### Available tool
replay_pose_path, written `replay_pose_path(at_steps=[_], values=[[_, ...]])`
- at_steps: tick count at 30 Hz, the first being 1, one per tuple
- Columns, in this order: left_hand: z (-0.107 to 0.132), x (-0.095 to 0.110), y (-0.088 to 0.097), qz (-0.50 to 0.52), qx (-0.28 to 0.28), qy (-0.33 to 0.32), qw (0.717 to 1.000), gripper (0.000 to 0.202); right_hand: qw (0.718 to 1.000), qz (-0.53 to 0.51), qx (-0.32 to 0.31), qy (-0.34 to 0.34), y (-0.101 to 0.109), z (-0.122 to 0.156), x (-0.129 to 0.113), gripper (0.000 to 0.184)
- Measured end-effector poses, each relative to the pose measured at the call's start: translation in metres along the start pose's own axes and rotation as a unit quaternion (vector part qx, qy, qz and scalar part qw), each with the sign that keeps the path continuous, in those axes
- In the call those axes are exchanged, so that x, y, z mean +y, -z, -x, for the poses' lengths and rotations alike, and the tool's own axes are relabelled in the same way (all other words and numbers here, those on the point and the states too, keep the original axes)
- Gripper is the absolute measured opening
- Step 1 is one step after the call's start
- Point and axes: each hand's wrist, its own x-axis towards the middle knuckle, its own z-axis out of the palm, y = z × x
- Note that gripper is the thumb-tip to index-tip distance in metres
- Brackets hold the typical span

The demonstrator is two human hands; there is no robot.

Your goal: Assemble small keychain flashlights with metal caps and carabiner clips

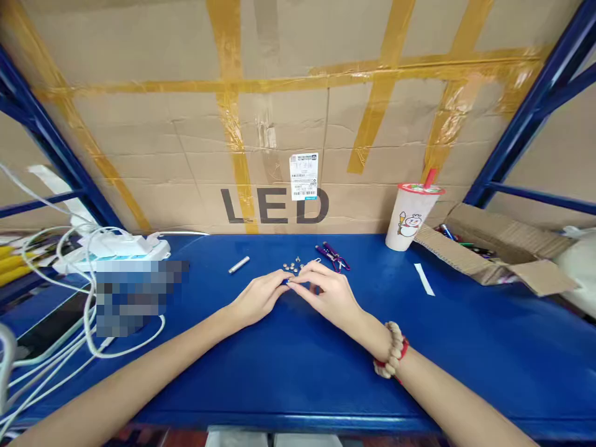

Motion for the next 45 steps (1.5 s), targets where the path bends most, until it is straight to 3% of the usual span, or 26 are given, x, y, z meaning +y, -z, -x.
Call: replay_pose_path(at_steps=[5,12,18,21,24,30,33,39,45], values=[[0.001,0.000,0.001,-0.003,-0.005,-0.006,1.000,0.020,1.000,-0.008,-0.027,0.002,-0.003,0.004,0.003,0.012],[-0.001,0.004,0.002,-0.031,-0.025,0.041,0.998,0.019,0.993,0.048,-0.085,-0.063,-0.002,0.003,0.001,0.017],[-0.003,0.003,0.001,-0.040,-0.019,0.149,0.988,0.021,0.973,0.155,-0.080,-0.151,0.001,0.000,0.005,0.029],[-0.003,0.003,0.002,-0.024,-0.018,0.175,0.984,0.018,0.968,0.182,-0.113,-0.134,0.000,0.003,0.014,0.031],[-0.003,0.004,0.003,-0.021,-0.022,0.178,0.983,0.016,0.963,0.207,-0.146,-0.096,-0.003,0.006,0.022,0.044],[-0.003,0.004,0.002,-0.027,-0.023,0.180,0.983,0.017,0.946,0.214,-0.220,-0.104,-0.008,0.007,0.031,0.059],[-0.003,0.004,0.002,-0.027,-0.030,0.182,0.983,0.017,0.948,0.203,-0.219,-0.109,-0.008,0.006,0.033,0.055],[-0.002,0.004,0.003,-0.029,-0.033,0.166,0.985,0.016,0.967,0.159,-0.179,-0.086,-0.004,0.004,0.037,0.023],[-0.002,0.003,0.003,-0.033,-0.036,0.161,0.986,0.021,0.973,0.146,-0.161,-0.082,-0.001,0.003,0.037,0.016]])
